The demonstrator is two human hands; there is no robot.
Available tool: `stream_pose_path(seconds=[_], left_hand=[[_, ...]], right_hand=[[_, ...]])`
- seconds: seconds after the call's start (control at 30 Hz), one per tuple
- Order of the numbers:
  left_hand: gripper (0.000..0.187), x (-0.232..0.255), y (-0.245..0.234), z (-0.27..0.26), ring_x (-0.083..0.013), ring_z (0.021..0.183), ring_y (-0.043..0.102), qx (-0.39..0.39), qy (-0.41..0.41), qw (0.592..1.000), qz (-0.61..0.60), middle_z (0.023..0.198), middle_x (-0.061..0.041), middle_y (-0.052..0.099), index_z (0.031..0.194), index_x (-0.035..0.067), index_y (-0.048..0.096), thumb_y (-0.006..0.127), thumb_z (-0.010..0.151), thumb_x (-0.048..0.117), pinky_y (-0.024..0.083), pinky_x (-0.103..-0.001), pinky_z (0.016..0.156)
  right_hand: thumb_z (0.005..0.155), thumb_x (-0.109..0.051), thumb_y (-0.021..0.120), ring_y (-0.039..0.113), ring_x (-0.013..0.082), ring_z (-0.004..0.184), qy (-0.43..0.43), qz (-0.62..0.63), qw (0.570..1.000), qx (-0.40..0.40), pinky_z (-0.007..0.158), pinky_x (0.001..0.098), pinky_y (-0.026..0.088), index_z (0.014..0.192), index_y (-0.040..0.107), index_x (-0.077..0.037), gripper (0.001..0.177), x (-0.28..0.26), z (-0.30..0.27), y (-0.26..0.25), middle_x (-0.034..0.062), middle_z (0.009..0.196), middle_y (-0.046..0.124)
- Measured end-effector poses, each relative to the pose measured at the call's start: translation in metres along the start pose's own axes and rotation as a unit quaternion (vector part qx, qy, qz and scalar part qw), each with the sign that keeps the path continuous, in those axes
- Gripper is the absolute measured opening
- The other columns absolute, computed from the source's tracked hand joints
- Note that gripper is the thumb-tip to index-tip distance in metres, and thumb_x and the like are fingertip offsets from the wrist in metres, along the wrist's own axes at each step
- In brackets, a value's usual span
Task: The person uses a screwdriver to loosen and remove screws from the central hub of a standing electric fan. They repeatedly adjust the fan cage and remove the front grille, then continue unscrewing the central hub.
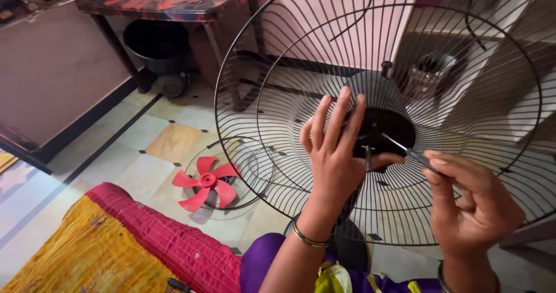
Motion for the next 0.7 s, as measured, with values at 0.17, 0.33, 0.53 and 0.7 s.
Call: stream_pose_path(seconds=[0.17, 0.33, 0.53, 0.7], left_hand=[[0.099, -0.006, -0.003, 0.006, -0.0262, 0.155, 0.037, -0.038, -0.020, 0.999, 0.021, 0.162, -0.004, 0.047, 0.150, 0.013, 0.058, 0.077, 0.074, 0.073, 0.015, -0.048, 0.130], [0.100, -0.011, -0.001, 0.004, -0.0262, 0.157, 0.036, -0.037, -0.026, 0.999, 0.012, 0.163, -0.004, 0.047, 0.152, 0.013, 0.056, 0.077, 0.076, 0.073, 0.011, -0.049, 0.131], [0.099, -0.014, 0.000, 0.003, -0.0269, 0.157, 0.034, -0.043, -0.022, 0.999, 0.017, 0.163, -0.004, 0.046, 0.152, 0.013, 0.056, 0.076, 0.076, 0.074, 0.010, -0.051, 0.130], [0.099, -0.014, 0.000, 0.002, -0.0269, 0.157, 0.034, -0.040, -0.024, 0.999, 0.013, 0.163, -0.003, 0.046, 0.153, 0.013, 0.055, 0.075, 0.077, 0.073, 0.011, -0.051, 0.131]], right_hand=[[0.096, 0.005, 0.075, 0.075, 0.0217, 0.094, -0.013, -0.071, 0.997, -0.005, 0.066, 0.0220, 0.052, 0.106, 0.067, 0.004, 0.013, -0.013, 0.005, 0.010, 0.0167, 0.103, 0.076], [0.103, 0.004, 0.075, 0.076, 0.0210, 0.101, -0.079, -0.077, 0.994, -0.014, 0.087, 0.0259, 0.062, 0.113, 0.067, 0.003, 0.013, -0.017, 0.010, 0.023, 0.0145, 0.112, 0.075], [0.104, 0.001, 0.077, 0.077, 0.0204, 0.102, -0.093, -0.105, 0.990, -0.026, 0.085, 0.0228, 0.062, 0.117, 0.069, 0.001, 0.015, -0.014, 0.017, 0.030, 0.0127, 0.109, 0.077], [0.103, 0.001, 0.076, 0.076, 0.0211, 0.100, -0.095, -0.100, 0.990, -0.013, 0.087, 0.0258, 0.062, 0.113, 0.068, 0.001, 0.013, -0.016, 0.018, 0.031, 0.0135, 0.108, 0.076]])
Point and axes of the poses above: each hand's wrist, its own z-axis towards the middle knuckle, its own y-axis out of the palm, x = y × z, the point moved 2 cm from there along z, towards the middle knuckle
